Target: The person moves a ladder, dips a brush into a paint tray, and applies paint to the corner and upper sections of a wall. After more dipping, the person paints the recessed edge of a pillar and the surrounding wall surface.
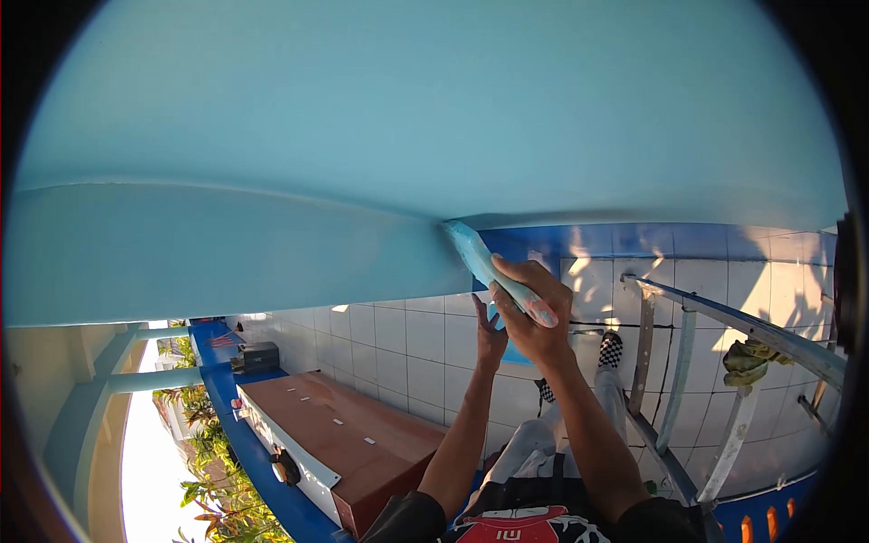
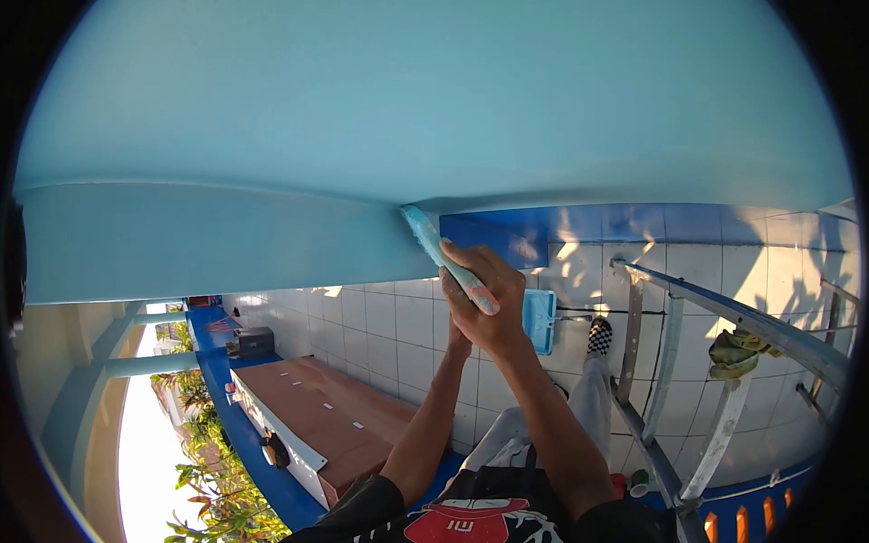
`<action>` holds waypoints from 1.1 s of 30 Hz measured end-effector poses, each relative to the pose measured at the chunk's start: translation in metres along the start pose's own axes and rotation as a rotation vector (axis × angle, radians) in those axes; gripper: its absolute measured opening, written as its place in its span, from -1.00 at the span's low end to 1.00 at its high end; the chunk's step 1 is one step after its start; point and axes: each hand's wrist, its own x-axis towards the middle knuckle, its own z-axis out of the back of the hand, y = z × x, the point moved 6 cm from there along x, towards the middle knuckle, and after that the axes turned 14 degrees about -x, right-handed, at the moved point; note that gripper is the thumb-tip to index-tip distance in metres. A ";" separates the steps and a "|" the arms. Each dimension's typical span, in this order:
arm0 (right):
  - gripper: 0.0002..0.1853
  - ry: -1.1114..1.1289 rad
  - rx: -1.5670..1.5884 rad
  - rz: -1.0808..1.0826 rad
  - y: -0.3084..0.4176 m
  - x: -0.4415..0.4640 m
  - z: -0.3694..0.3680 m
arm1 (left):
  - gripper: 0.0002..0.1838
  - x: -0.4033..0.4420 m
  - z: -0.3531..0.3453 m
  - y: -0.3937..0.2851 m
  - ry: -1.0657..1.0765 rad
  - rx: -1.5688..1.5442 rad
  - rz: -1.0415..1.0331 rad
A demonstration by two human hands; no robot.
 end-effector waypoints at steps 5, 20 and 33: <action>-0.63 -0.023 -0.121 0.140 0.044 -0.003 -0.031 | 0.23 -0.023 0.008 -0.002 0.012 0.023 0.046; -0.60 0.016 -0.112 0.246 0.142 0.046 -0.027 | 0.28 -0.047 0.017 0.041 0.030 0.019 0.157; -0.93 0.230 0.356 0.425 0.336 0.163 -0.023 | 0.37 -0.063 0.002 -0.005 0.031 0.092 0.292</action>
